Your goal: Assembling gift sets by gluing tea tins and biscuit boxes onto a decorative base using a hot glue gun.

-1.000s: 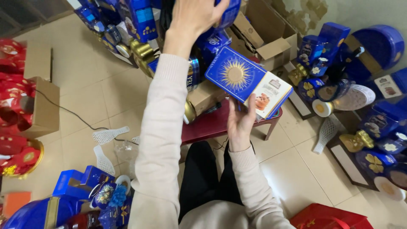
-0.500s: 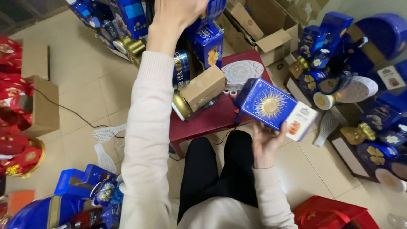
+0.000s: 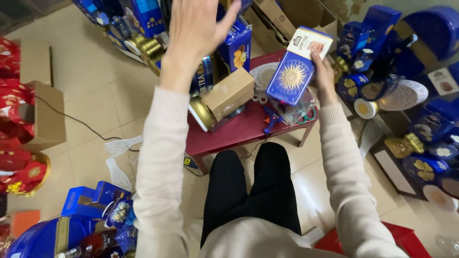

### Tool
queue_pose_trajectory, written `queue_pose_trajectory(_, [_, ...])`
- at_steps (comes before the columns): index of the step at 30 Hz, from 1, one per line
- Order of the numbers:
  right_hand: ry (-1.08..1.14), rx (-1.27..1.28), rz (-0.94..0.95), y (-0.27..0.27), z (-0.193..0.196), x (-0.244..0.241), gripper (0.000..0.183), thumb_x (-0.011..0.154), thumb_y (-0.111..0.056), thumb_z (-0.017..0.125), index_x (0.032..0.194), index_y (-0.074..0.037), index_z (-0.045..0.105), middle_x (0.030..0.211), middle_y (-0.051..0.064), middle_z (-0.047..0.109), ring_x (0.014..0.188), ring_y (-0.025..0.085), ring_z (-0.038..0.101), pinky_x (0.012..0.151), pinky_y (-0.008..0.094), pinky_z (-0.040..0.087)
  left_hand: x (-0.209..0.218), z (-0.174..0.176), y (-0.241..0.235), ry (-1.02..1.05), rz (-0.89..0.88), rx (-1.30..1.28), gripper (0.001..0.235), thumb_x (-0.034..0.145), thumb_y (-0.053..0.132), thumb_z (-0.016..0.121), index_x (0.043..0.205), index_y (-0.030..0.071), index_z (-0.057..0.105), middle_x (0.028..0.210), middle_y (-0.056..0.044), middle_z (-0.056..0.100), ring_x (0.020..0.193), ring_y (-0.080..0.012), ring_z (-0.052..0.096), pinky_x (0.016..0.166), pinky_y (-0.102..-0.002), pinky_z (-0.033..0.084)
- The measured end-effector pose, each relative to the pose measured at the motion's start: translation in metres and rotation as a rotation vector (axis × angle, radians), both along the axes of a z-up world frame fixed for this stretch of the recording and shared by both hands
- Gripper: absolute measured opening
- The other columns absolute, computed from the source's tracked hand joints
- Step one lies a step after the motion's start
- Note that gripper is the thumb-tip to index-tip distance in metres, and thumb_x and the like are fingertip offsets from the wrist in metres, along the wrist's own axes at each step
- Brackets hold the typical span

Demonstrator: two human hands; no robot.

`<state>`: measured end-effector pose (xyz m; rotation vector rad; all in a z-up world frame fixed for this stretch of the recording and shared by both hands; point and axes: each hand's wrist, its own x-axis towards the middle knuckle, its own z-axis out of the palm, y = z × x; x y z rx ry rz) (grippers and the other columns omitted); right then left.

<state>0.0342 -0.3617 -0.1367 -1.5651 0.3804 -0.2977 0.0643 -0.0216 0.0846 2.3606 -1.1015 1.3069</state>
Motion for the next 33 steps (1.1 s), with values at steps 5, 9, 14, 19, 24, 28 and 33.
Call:
queue_pose_trajectory(5, [0.302,0.153,-0.007,0.012,-0.054,0.07,0.088,0.081,-0.074,0.052,0.139,-0.008,0.059,0.126,0.011,0.071,0.106,0.024,0.072,0.088,0.043,0.058,-0.082,-0.035,0.044,0.273,-0.036,-0.342,0.075,0.1,0.029,0.086,0.159,0.026,0.04,0.171,0.003,0.026,0.165,-0.0254,0.015,0.145,-0.058,0.015])
queue_pose_trajectory(9, [0.329,0.224,-0.131,0.005,-0.125,0.122,0.103,0.082,-0.075,0.08,0.145,0.002,0.052,0.138,0.026,0.059,0.112,0.04,0.071,0.083,0.057,0.061,-0.104,-0.09,0.089,0.134,-0.08,-0.565,0.063,0.101,0.042,0.07,0.149,0.008,0.048,0.155,-0.013,0.045,0.15,-0.0372,0.033,0.127,-0.052,0.022])
queue_pose_trajectory(14, [0.352,0.058,-0.122,-0.012,-0.174,0.146,0.096,0.085,-0.069,0.085,0.134,0.01,0.056,0.12,0.031,0.065,0.099,0.043,0.073,0.071,0.06,0.06,-0.116,-0.172,0.116,0.653,-0.077,-0.83,0.078,0.096,0.033,0.072,0.157,0.009,0.03,0.158,-0.018,0.032,0.151,-0.0402,0.025,0.123,-0.06,0.024])
queue_pose_trajectory(19, [0.347,-0.03,-0.027,-0.024,-0.196,0.152,0.077,0.094,-0.05,0.08,0.133,0.011,0.055,0.115,0.028,0.066,0.091,0.04,0.074,0.073,0.059,0.062,-0.113,-0.204,0.113,0.799,-0.107,-0.874,0.082,0.094,0.027,0.076,0.158,0.009,0.028,0.158,-0.017,0.03,0.152,-0.0378,0.023,0.123,-0.056,0.027])
queue_pose_trajectory(24, [0.321,-0.148,-0.01,-0.019,-0.191,0.133,0.073,0.096,-0.047,0.081,0.136,0.008,0.055,0.116,0.03,0.063,0.095,0.042,0.072,0.078,0.057,0.06,-0.1,-0.206,0.116,0.803,-0.1,-0.887,0.075,0.098,0.024,0.073,0.157,0.009,0.031,0.153,-0.018,0.033,0.15,-0.0395,0.028,0.121,-0.057,0.029])
queue_pose_trajectory(28, [-0.061,-0.513,-0.065,0.025,-0.115,0.078,0.045,0.099,-0.029,0.073,0.13,0.004,0.065,0.117,0.032,0.065,0.111,0.049,0.065,0.089,0.056,0.056,-0.104,-0.194,0.116,0.767,-0.09,-0.848,0.068,0.099,0.023,0.071,0.155,0.008,0.035,0.151,-0.019,0.035,0.148,-0.0409,0.031,0.12,-0.059,0.03])
queue_pose_trajectory(33, [-0.745,-0.589,-0.036,0.103,-0.01,0.008,0.017,0.1,0.002,0.064,0.115,0.0,0.072,0.109,0.02,0.066,0.108,0.038,0.066,0.089,0.043,0.056,-0.109,-0.189,0.101,0.644,-0.017,-0.769,0.07,0.095,0.024,0.075,0.152,0.006,0.038,0.151,-0.019,0.037,0.147,-0.0396,0.034,0.121,-0.058,0.03])
